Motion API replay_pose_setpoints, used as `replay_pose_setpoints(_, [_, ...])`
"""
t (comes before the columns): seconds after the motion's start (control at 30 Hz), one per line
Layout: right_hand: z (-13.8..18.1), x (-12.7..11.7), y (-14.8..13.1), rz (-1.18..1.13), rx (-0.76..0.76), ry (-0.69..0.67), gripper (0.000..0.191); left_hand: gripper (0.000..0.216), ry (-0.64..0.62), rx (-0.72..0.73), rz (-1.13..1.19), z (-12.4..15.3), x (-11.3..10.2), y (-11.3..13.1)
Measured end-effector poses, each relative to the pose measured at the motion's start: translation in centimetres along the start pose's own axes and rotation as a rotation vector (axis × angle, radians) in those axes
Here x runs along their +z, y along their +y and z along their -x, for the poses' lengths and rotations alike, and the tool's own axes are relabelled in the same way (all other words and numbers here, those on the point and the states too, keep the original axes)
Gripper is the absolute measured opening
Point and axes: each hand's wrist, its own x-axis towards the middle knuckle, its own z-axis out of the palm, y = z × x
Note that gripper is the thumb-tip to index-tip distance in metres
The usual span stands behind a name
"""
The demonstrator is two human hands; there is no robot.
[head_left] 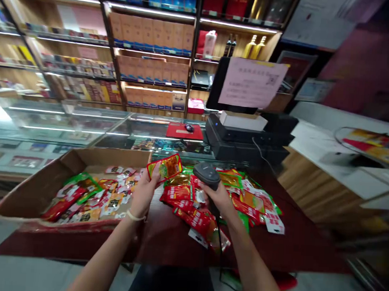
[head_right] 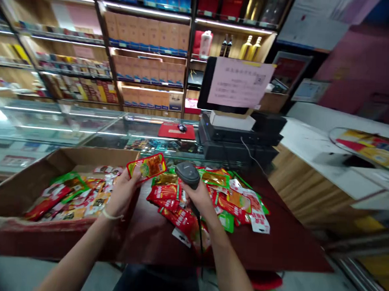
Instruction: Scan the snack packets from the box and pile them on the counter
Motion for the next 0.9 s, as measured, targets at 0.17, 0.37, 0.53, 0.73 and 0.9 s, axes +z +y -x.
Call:
replay_pose_setpoints(0.17, [2.3, -7.4, 0.6, -0.044, -0.013, 0.208, 0.042, 0.032, -0.218, 0.251, -0.493, -0.9, 7.9, -5.8])
replay_pose_setpoints(0.37, [4.8, -12.4, 1.1, -0.086, -0.027, 0.316, 0.038, 0.040, -0.601, 0.473, -0.958, -2.9, 14.5, -12.1])
replay_pose_setpoints(0.53, [5.0, -13.3, 2.1, -0.103, 0.021, 0.331, 0.038, 0.058, -0.682, 0.487, -1.140, -3.1, 15.7, -14.8])
replay_pose_setpoints(0.73, [4.1, -12.0, 1.9, -0.092, 0.028, 0.288, 0.039, 0.051, -0.700, 0.453, -1.018, -3.1, 14.8, -14.1])
replay_pose_setpoints(0.9, [3.3, -9.9, 0.9, -0.067, 0.002, 0.234, 0.036, 0.044, -0.641, 0.462, -0.895, -2.5, 13.1, -10.0])
